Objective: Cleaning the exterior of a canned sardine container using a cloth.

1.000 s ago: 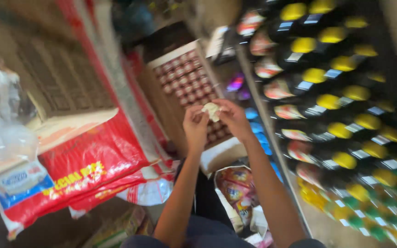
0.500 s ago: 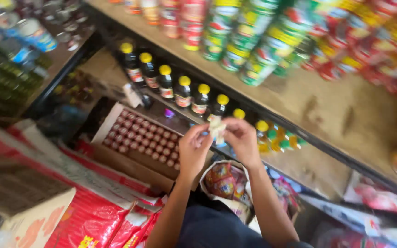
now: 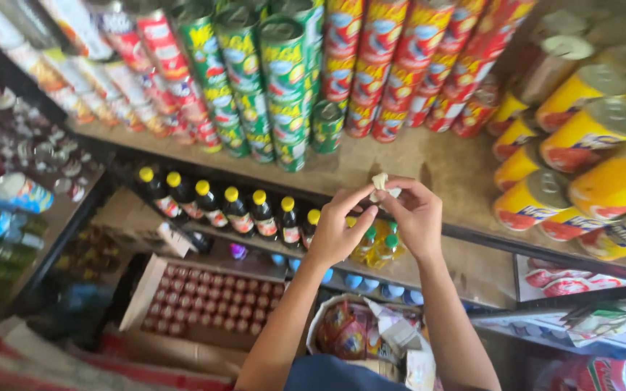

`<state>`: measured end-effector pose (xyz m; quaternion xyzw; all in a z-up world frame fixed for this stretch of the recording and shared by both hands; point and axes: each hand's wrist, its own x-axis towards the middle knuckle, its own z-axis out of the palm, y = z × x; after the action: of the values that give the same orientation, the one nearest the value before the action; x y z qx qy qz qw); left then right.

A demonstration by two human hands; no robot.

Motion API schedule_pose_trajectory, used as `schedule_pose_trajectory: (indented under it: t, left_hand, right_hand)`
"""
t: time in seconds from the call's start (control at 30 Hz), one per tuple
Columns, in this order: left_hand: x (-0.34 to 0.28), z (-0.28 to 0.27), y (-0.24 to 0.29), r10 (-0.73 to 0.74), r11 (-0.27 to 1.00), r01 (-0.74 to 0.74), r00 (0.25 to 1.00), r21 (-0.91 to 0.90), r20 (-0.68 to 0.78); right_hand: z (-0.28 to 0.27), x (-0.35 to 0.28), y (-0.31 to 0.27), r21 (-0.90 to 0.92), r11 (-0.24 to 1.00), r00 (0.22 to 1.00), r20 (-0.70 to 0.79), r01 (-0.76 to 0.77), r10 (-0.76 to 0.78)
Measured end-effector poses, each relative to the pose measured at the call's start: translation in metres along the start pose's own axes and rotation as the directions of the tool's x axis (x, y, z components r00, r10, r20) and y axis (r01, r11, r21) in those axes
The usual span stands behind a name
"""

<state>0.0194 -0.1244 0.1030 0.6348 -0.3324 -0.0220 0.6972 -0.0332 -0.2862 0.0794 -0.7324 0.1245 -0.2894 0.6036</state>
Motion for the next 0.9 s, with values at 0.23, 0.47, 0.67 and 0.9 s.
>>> schedule_pose_trajectory:
  t: [0.23, 0.47, 0.67, 0.9]
  left_hand:
    - [0.044, 0.013, -0.021, 0.073, 0.995, -0.072, 0.997, 0.063, -0.012]
    - [0.115, 0.025, 0.014, 0.251, 0.954, -0.244, 0.968, 0.176, -0.019]
    - [0.178, 0.040, 0.037, 0.400, 0.840, -0.347, 0.915, 0.418, -0.045]
    - [0.208, 0.056, 0.053, 0.257, 0.706, -0.123, 0.962, 0.697, -0.091]
  right_hand:
    - [-0.042, 0.025, -0.006, -0.505, 0.849, 0.981, -0.019, 0.157, -0.192]
    - [-0.040, 0.030, 0.000, -0.534, 0.842, 0.995, -0.004, 0.082, -0.099]
    - [-0.039, 0.031, -0.022, -0.507, 0.862, 1.000, 0.019, -0.007, 0.019]
    - [-0.039, 0.029, -0.038, -0.489, 0.867, 0.990, 0.041, -0.099, 0.136]
